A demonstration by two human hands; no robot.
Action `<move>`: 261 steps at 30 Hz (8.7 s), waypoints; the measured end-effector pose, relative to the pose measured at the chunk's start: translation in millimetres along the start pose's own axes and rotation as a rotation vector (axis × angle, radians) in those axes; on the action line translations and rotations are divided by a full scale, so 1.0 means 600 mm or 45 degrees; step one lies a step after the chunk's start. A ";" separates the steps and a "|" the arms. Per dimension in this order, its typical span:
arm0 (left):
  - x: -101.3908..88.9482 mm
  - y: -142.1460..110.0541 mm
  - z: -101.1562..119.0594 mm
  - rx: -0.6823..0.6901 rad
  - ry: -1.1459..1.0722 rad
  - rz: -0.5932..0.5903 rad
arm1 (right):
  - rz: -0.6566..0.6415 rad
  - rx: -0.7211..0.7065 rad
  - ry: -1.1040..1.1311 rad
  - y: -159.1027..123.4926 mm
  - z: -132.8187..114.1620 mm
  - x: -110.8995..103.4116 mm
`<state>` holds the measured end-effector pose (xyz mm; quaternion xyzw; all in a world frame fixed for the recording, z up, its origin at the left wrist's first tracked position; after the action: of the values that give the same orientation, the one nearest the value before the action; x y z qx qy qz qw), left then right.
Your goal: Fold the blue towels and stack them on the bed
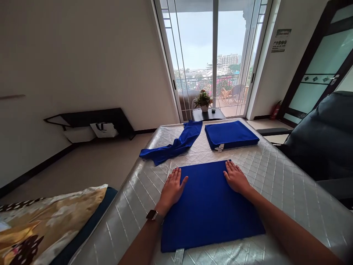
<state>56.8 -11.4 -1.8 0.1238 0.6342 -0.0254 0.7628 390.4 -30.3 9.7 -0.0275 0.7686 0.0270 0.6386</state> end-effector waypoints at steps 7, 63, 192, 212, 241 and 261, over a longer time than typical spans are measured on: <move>0.000 0.001 -0.001 -0.002 -0.001 0.034 | -0.030 -0.010 -0.017 -0.003 -0.003 -0.011; -0.005 -0.066 0.023 0.039 -0.015 -0.012 | -0.003 -0.107 0.106 -0.065 0.014 0.002; -0.050 0.176 -0.070 -0.507 -0.589 0.114 | 0.376 0.311 0.489 0.172 0.100 -0.008; -0.039 0.179 -0.060 -0.371 -0.262 0.184 | 0.517 0.089 0.451 0.171 0.049 -0.023; -0.024 0.186 0.011 0.031 -0.011 -0.273 | 0.016 0.077 0.089 0.157 0.013 -0.008; 0.071 0.180 0.260 0.316 -0.161 0.098 | 0.070 0.000 0.032 0.157 0.018 0.004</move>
<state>236.0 63.6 -0.7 0.2395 0.5716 -0.0820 0.7805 393.3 64.1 5.9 -0.0067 0.7770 0.0444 0.6279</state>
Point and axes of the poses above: each hand's wrist, its own y-axis towards the middle knuckle, its own x-axis out of the palm, z = x × y, the point moved 1 cm from there along y, towards the middle knuckle, and after that the axes turned 2 degrees about -x, right-handed, at the moved point
